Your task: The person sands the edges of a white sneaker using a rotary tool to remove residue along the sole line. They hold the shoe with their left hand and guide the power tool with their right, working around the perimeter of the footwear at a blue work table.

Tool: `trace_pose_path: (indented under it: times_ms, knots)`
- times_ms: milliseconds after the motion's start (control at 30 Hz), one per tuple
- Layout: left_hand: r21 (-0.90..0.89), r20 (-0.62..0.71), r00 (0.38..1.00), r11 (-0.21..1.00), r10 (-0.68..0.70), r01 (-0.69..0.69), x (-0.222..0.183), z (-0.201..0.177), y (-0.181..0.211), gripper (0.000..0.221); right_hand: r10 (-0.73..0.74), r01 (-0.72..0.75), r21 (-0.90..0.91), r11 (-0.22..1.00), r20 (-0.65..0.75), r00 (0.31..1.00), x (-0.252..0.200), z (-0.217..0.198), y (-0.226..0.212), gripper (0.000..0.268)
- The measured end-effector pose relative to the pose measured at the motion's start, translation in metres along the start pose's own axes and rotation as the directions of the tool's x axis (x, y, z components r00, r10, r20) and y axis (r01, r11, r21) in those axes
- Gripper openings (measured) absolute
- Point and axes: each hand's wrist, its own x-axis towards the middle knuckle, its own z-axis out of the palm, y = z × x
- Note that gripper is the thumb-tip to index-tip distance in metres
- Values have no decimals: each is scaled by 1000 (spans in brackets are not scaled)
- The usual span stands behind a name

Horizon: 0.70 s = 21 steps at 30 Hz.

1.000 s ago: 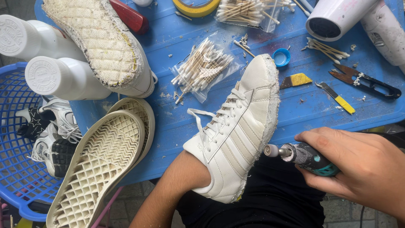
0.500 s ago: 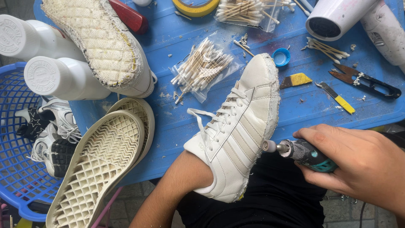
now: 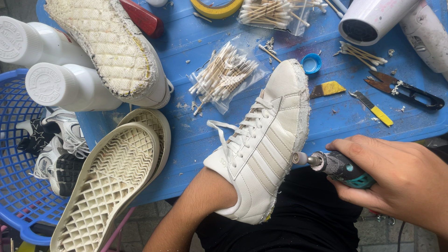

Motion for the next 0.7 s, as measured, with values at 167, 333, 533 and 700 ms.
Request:
trace_pose_path:
  times_ms: [167,333,533,700]
  knots:
    - [-29,13,999,999,-44,44,4,0,1,86,5,-5,11,1000,-29,1000,1,-1,0,62]
    - [-11,-12,999,1000,-30,30,4,4,0,84,63,-63,16,998,18,998,1,-1,0,63]
    - [-43,-15,998,997,-60,60,-4,-2,-1,80,28,-28,8,1000,16,999,3,-2,-1,62]
    - [-31,3,999,998,-52,52,-5,2,-2,80,-58,58,6,998,-7,998,3,-2,-1,60]
